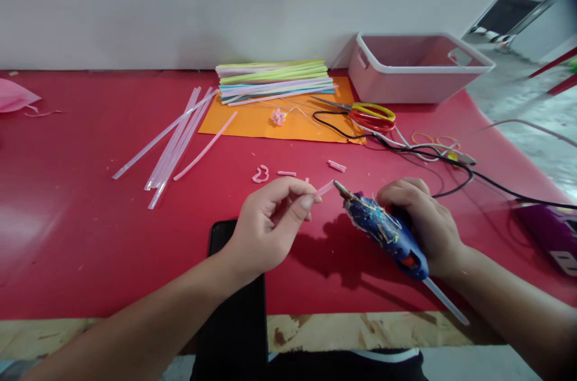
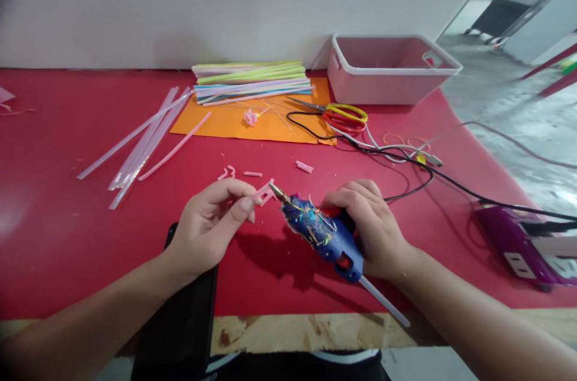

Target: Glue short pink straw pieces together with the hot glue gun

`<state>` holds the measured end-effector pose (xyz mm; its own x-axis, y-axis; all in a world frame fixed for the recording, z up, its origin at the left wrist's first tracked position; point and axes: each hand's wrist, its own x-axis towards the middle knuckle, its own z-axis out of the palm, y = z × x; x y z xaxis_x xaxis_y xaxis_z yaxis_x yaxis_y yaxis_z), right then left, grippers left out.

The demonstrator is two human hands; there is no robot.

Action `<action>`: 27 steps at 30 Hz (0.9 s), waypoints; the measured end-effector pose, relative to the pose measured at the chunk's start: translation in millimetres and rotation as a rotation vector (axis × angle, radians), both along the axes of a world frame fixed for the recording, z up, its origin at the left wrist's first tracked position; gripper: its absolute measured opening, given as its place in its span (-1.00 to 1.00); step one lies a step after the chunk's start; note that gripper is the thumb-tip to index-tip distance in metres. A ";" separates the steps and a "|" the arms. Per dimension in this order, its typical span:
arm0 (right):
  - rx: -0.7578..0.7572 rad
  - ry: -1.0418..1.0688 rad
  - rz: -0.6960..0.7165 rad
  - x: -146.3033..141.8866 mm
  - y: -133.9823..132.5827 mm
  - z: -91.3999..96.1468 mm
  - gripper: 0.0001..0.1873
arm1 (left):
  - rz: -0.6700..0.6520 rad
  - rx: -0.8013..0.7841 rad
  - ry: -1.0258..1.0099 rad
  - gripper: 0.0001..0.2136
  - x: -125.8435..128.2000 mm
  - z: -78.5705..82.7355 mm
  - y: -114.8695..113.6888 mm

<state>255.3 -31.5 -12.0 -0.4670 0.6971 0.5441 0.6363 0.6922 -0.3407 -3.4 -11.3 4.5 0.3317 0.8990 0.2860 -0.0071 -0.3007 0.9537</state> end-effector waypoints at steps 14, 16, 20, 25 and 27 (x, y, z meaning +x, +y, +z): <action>-0.233 -0.311 -0.176 8.4 5.4 -2.6 -0.41 | 0.113 0.379 0.314 -0.90 -2.0 -0.3 -3.5; -0.229 -0.309 -0.154 10.5 5.2 -1.0 -0.40 | 0.094 0.469 0.325 -0.91 -1.4 -1.3 -3.5; -0.132 -0.179 -0.151 9.9 1.9 9.0 -0.48 | 0.047 0.588 0.370 -0.91 -1.1 -4.2 -4.7; -0.046 0.014 -0.040 -15.6 -4.7 29.4 -0.76 | 0.009 0.669 0.393 -0.91 -1.8 -6.5 -5.3; -0.052 0.039 0.012 -29.3 -5.1 35.0 -0.75 | 0.003 0.675 0.371 -0.91 -1.8 -6.8 -4.2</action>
